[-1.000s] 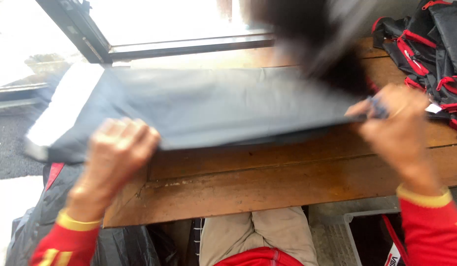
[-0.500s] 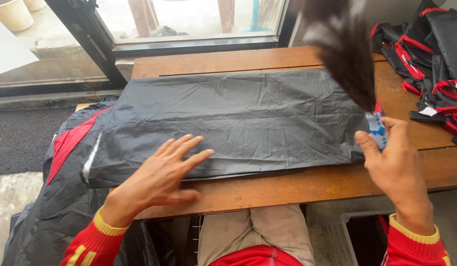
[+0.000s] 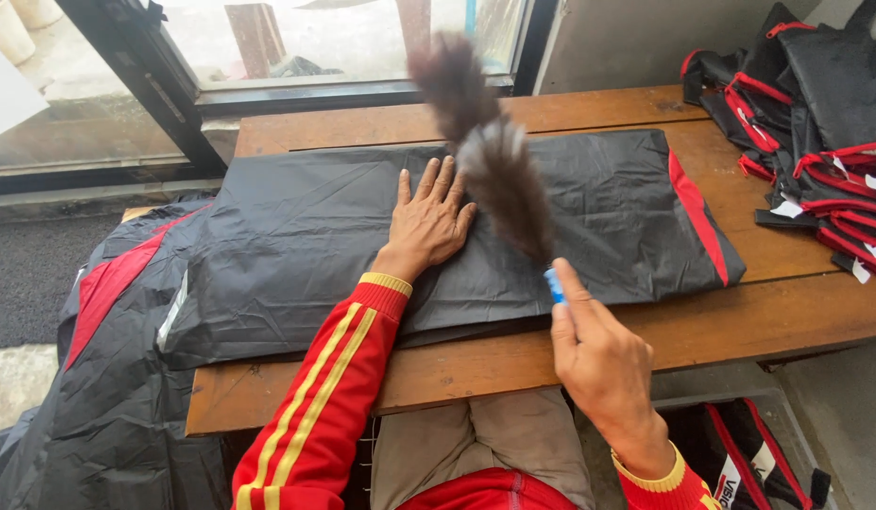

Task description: The person brushes dust off a black pouch and a larger black textile item using a duster, then places the small pouch into a plastic bin.

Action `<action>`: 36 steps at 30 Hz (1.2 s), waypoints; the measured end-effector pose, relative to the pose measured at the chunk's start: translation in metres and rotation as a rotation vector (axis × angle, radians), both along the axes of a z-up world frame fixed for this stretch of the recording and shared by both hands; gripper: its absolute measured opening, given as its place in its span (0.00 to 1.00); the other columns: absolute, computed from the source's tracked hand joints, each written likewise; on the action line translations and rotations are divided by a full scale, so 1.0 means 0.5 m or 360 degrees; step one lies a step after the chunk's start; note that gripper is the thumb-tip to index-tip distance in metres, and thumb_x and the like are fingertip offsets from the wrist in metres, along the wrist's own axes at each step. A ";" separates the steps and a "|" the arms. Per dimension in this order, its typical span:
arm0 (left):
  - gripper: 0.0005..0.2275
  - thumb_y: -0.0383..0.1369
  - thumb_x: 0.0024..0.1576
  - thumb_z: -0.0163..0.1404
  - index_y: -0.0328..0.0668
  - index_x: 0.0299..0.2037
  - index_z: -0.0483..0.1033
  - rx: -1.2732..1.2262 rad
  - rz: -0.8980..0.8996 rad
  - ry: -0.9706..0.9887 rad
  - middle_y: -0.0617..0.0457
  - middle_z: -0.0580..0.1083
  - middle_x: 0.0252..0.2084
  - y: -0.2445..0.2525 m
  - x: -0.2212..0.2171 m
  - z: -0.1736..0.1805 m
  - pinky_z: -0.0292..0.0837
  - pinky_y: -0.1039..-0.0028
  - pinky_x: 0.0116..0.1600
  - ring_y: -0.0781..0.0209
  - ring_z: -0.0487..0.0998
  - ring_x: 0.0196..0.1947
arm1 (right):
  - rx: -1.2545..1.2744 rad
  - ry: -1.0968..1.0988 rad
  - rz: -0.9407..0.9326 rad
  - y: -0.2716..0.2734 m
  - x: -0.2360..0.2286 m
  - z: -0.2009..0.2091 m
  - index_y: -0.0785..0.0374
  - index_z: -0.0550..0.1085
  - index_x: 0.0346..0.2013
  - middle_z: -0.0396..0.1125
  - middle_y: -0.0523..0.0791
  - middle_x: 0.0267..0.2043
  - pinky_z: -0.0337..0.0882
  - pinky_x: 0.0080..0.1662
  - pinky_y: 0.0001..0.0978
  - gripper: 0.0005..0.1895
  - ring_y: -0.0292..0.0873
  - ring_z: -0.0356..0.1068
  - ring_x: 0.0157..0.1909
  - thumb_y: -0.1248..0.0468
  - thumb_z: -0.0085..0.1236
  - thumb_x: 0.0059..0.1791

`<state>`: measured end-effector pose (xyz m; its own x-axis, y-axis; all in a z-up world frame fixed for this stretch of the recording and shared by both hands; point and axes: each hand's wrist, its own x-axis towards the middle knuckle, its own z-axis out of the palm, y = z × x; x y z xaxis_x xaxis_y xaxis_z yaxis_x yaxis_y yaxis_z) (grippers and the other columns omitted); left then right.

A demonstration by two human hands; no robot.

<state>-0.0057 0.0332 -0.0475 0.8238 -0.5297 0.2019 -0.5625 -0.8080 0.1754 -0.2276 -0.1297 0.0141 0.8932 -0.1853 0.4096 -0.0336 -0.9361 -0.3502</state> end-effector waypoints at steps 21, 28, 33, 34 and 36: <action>0.20 0.42 0.58 0.32 0.40 0.49 0.70 -0.0160 -0.0020 -0.0245 0.43 0.66 0.59 0.001 -0.008 -0.004 0.39 0.43 0.66 0.45 0.54 0.67 | -0.0563 0.0481 -0.0469 -0.119 -0.067 0.012 0.21 0.64 0.58 0.73 0.36 0.33 0.70 0.27 0.52 0.23 0.53 0.74 0.32 0.43 0.43 0.47; 0.27 0.51 0.60 0.26 0.48 0.67 0.53 -0.0038 0.0074 -0.0080 0.50 0.51 0.70 -0.008 -0.012 0.004 0.32 0.46 0.68 0.51 0.46 0.70 | -0.0658 0.0286 -0.0916 -0.213 -0.068 0.035 0.35 0.71 0.61 0.74 0.50 0.31 0.67 0.26 0.56 0.22 0.63 0.72 0.30 0.50 0.43 0.53; 0.28 0.51 0.60 0.26 0.48 0.67 0.53 -0.0048 0.0121 -0.0075 0.50 0.51 0.70 -0.009 -0.009 0.001 0.31 0.46 0.68 0.51 0.45 0.70 | -0.0796 -0.0182 -0.0517 -0.120 -0.077 0.025 0.43 0.74 0.61 0.74 0.40 0.37 0.67 0.25 0.42 0.20 0.48 0.72 0.30 0.54 0.50 0.53; 0.27 0.50 0.60 0.28 0.46 0.66 0.56 -0.0075 0.0096 -0.0133 0.48 0.53 0.70 -0.008 -0.009 -0.003 0.33 0.45 0.67 0.50 0.47 0.70 | -0.0789 -0.0062 -0.0441 -0.104 -0.077 0.021 0.36 0.72 0.59 0.70 0.35 0.30 0.66 0.23 0.42 0.20 0.46 0.70 0.27 0.53 0.50 0.52; 0.26 0.48 0.60 0.30 0.44 0.65 0.58 -0.0102 0.0067 -0.0190 0.47 0.54 0.69 -0.007 -0.013 -0.003 0.36 0.44 0.67 0.49 0.49 0.69 | -0.0781 0.0058 -0.0368 -0.097 -0.065 0.030 0.29 0.70 0.58 0.66 0.31 0.24 0.65 0.21 0.41 0.21 0.44 0.68 0.24 0.52 0.50 0.50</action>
